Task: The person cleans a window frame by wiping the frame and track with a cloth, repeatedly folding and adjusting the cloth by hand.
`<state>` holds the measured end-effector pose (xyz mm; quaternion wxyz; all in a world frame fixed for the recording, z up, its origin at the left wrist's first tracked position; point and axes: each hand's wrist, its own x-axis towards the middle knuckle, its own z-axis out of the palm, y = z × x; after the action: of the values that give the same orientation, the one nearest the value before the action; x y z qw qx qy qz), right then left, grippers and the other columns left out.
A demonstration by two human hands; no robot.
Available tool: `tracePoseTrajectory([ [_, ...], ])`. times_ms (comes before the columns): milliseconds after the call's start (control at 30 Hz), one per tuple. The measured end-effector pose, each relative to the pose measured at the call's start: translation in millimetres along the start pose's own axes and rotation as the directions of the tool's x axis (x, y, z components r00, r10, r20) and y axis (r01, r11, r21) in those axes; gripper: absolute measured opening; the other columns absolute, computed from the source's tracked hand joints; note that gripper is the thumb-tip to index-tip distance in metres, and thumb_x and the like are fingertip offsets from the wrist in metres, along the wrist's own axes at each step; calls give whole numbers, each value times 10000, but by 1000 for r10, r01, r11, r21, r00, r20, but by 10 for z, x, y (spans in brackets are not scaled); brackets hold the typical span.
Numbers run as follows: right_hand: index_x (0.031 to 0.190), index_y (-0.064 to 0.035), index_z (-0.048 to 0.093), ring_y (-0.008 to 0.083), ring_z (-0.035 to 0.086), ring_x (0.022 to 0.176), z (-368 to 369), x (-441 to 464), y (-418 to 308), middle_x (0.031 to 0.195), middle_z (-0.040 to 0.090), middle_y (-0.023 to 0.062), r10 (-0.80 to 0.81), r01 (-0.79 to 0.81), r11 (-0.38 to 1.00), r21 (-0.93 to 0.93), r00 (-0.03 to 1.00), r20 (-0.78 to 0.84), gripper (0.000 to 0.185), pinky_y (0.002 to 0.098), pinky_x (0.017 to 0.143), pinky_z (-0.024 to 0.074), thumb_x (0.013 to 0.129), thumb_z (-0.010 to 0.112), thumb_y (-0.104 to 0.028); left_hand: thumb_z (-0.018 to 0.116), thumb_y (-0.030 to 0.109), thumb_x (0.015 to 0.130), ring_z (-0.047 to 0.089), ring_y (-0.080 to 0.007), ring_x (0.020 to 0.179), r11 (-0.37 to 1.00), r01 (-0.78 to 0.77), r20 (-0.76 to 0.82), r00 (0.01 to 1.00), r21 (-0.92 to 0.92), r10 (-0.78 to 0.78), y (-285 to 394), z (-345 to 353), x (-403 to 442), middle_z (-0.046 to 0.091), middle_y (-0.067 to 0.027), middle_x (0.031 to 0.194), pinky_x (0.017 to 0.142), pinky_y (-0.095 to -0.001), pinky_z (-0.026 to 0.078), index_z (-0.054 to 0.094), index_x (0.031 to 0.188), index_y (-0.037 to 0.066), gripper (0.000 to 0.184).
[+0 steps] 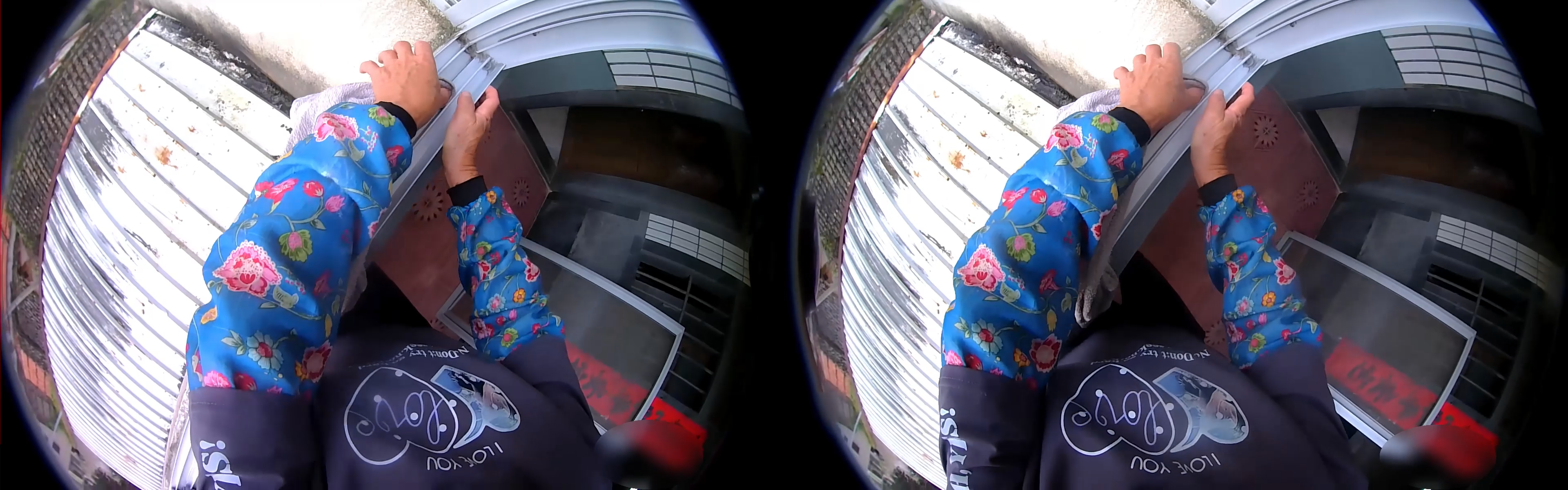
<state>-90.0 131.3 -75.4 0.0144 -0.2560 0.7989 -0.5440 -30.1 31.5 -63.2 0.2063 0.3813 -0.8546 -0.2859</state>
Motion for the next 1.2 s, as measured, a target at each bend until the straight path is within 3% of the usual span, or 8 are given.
tracePoseTrajectory([
  [200,1406,111,261,410,471,1211,6,6,116,1344,439,334,-29,29,1000,3,999,40,601,424,1043,344,945,452,-225,735,422,713,564,-395,1119,999,-6,362,932,32,-6,-427,-562,-442,599,-222,1159,924,-566,407,532,1194,28,655],
  [333,1427,90,266,408,454,1248,-1,-66,-66,1391,407,324,69,-69,997,19,997,43,629,406,1067,337,938,490,-235,756,347,697,511,-340,1177,997,5,437,899,71,-35,-469,-1103,-902,568,-148,1200,942,-513,387,526,1242,64,656],
  [567,1403,50,396,232,522,1165,-278,214,286,1333,524,181,22,-22,1000,-2,969,246,548,339,1011,419,990,583,-257,834,258,574,401,-410,1244,996,28,119,992,86,-38,-643,-1058,-1295,486,-199,1234,933,-596,358,539,1136,20,678],
  [633,1366,31,475,255,563,1165,-466,447,531,1316,565,196,-191,202,978,-58,970,154,462,339,995,464,967,624,-147,862,282,547,365,-443,1301,993,84,11,996,80,-85,-676,-895,-1283,466,-219,1288,986,-636,312,542,1175,36,746],
  [933,1282,100,528,291,520,1233,-48,428,-58,1314,573,202,-576,648,754,110,571,584,320,390,1085,374,1024,477,-82,829,318,583,326,-445,1362,991,133,-41,990,-14,-134,-531,-776,-1354,431,-243,1376,1066,-681,239,553,1227,57,748],
  [1000,1281,88,541,285,530,1224,-94,364,-66,1314,577,192,-381,428,901,75,696,608,323,387,1075,380,1024,487,-100,812,312,592,326,-447,1364,988,135,1,991,-73,-135,-528,-806,-1338,445,-244,1371,1064,-693,233,576,1190,55,693],
  [1067,1328,56,516,260,506,1257,-106,307,-223,1358,545,162,-267,487,861,-149,680,683,332,370,1075,384,1035,465,-90,766,301,652,334,-448,1360,983,131,30,991,-130,-128,-513,-873,-1321,457,-249,1362,1060,-698,232,587,1157,54,590],
  [1200,1321,54,523,254,506,1257,-98,327,-233,1366,544,152,-265,510,853,-112,607,749,321,367,1072,385,1027,469,-65,644,269,776,352,-448,1352,982,124,-32,991,-139,-130,-529,-776,-1300,473,-260,1349,1053,-702,232,593,1114,49,407],
])
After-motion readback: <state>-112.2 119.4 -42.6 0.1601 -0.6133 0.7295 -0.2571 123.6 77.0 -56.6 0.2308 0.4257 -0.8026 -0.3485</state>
